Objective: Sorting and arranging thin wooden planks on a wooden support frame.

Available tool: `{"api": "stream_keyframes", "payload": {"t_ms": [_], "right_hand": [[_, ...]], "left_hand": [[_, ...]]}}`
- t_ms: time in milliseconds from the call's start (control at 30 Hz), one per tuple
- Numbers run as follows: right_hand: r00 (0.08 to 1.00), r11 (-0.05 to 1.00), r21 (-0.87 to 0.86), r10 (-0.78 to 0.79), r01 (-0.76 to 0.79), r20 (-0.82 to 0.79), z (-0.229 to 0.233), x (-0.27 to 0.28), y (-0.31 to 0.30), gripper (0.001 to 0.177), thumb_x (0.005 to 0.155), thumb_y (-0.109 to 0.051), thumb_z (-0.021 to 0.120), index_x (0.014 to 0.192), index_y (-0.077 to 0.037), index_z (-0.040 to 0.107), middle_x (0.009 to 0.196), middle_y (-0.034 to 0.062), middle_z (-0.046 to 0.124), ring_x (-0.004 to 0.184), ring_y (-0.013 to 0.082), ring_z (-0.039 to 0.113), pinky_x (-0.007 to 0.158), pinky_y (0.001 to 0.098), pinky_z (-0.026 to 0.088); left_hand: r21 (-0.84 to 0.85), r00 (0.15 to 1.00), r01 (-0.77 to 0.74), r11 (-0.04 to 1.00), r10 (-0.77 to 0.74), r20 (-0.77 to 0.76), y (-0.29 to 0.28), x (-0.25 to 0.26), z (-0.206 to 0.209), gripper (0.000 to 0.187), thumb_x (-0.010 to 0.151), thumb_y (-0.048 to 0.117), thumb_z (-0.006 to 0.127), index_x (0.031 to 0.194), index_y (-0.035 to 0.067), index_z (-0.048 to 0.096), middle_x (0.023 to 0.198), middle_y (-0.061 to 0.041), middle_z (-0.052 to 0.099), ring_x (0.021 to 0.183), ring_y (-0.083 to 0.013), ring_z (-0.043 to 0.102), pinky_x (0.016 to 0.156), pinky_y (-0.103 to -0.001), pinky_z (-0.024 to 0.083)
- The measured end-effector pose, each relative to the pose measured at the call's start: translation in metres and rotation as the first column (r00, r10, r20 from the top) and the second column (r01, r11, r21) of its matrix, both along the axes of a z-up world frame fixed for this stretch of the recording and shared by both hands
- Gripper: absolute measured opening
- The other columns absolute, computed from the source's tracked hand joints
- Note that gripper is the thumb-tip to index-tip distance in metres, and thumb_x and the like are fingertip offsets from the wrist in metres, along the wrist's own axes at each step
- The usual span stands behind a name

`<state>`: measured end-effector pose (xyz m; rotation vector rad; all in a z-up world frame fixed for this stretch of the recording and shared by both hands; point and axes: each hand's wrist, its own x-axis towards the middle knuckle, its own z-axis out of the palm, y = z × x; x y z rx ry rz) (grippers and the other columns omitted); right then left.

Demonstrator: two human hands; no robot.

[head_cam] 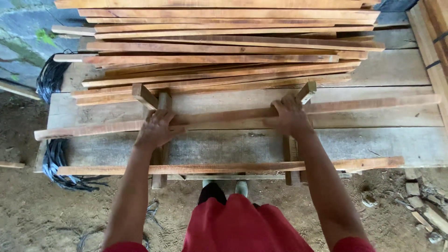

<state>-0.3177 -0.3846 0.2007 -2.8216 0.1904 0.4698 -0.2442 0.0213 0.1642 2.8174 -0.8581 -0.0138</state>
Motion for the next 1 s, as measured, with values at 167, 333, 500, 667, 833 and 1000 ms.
{"api": "stream_keyframes", "payload": {"t_ms": [167, 333, 500, 667, 833, 1000], "right_hand": [[0.862, 0.952, -0.241, 0.277, -0.188, 0.424, -0.124, -0.004, -0.037, 0.052, 0.084, -0.062, 0.072, 0.108, -0.017, 0.063, 0.109, 0.0073, 0.06, 0.109, 0.0313, 0.067, 0.097, 0.0451, 0.053], [0.915, 0.973, -0.124, 0.225, -0.194, 0.335, -0.172, -0.006, -0.037, 0.046, 0.08, -0.041, 0.077, 0.112, -0.013, 0.059, 0.106, 0.0124, 0.064, 0.106, 0.0382, 0.069, 0.093, 0.0543, 0.056], [0.984, 0.982, -0.134, 0.144, -0.13, 0.101, -0.2, -0.01, -0.04, 0.056, 0.087, -0.043, 0.068, 0.135, -0.022, 0.048, 0.119, 0.0099, 0.068, 0.118, 0.0306, 0.067, 0.102, 0.0477, 0.05], [0.987, 0.985, -0.067, 0.161, -0.161, 0.007, -0.117, -0.029, 0.002, 0.07, 0.092, -0.066, 0.059, 0.137, -0.012, 0.06, 0.128, 0.0171, 0.066, 0.126, 0.0324, 0.062, 0.112, 0.0464, 0.042], [0.976, 0.976, -0.054, 0.208, -0.212, -0.071, -0.132, -0.033, 0.002, 0.062, 0.1, -0.064, 0.05, 0.136, -0.014, 0.06, 0.124, 0.0143, 0.066, 0.125, 0.0312, 0.062, 0.114, 0.0461, 0.04], [0.955, 0.952, -0.074, 0.297, -0.296, 0.008, -0.212, -0.033, -0.007, 0.048, 0.101, -0.055, 0.054, 0.125, -0.014, 0.062, 0.106, 0.014, 0.066, 0.108, 0.0326, 0.07, 0.101, 0.0462, 0.052]], "left_hand": [[0.021, 0.981, 0.049, 0.999, -0.052, 0.185, 0.026, 0.023, -0.078, 0.048, 0.083, 0.054, 0.076, 0.113, 0.019, 0.065, 0.105, -0.003, 0.066, 0.109, -0.0235, 0.067, 0.108, -0.046, 0.049], [0.005, 0.967, 0.018, 1.0, -0.018, 0.255, 0.048, 0.017, -0.139, 0.065, 0.083, 0.046, 0.081, 0.132, 0.012, 0.055, 0.101, -0.012, 0.072, 0.105, -0.0276, 0.073, 0.106, -0.044, 0.051], [-0.081, 0.991, -0.011, 0.997, 0.022, 0.13, 0.009, -0.009, -0.069, 0.065, 0.084, 0.068, 0.07, 0.121, 0.016, 0.06, 0.106, -0.009, 0.066, 0.109, -0.0265, 0.066, 0.101, -0.05, 0.047], [0.001, 0.994, 0.011, 1.0, -0.011, 0.11, 0.035, -0.001, -0.15, 0.047, 0.093, 0.063, 0.06, 0.117, 0.022, 0.06, 0.111, -0.003, 0.059, 0.114, -0.0218, 0.06, 0.101, -0.043, 0.044], [0.019, 0.995, -0.02, 1.0, 0.022, -0.099, 0.039, -0.009, -0.166, 0.047, 0.097, 0.059, 0.059, 0.117, 0.016, 0.06, 0.118, -0.01, 0.059, 0.12, -0.0277, 0.057, 0.111, -0.047, 0.04], [0.057, 0.99, 0.032, 0.998, -0.024, -0.136, 0.048, -0.013, -0.2, 0.052, 0.095, 0.065, 0.055, 0.123, 0.021, 0.058, 0.117, -0.007, 0.059, 0.12, -0.0267, 0.056, 0.109, -0.05, 0.043]]}}
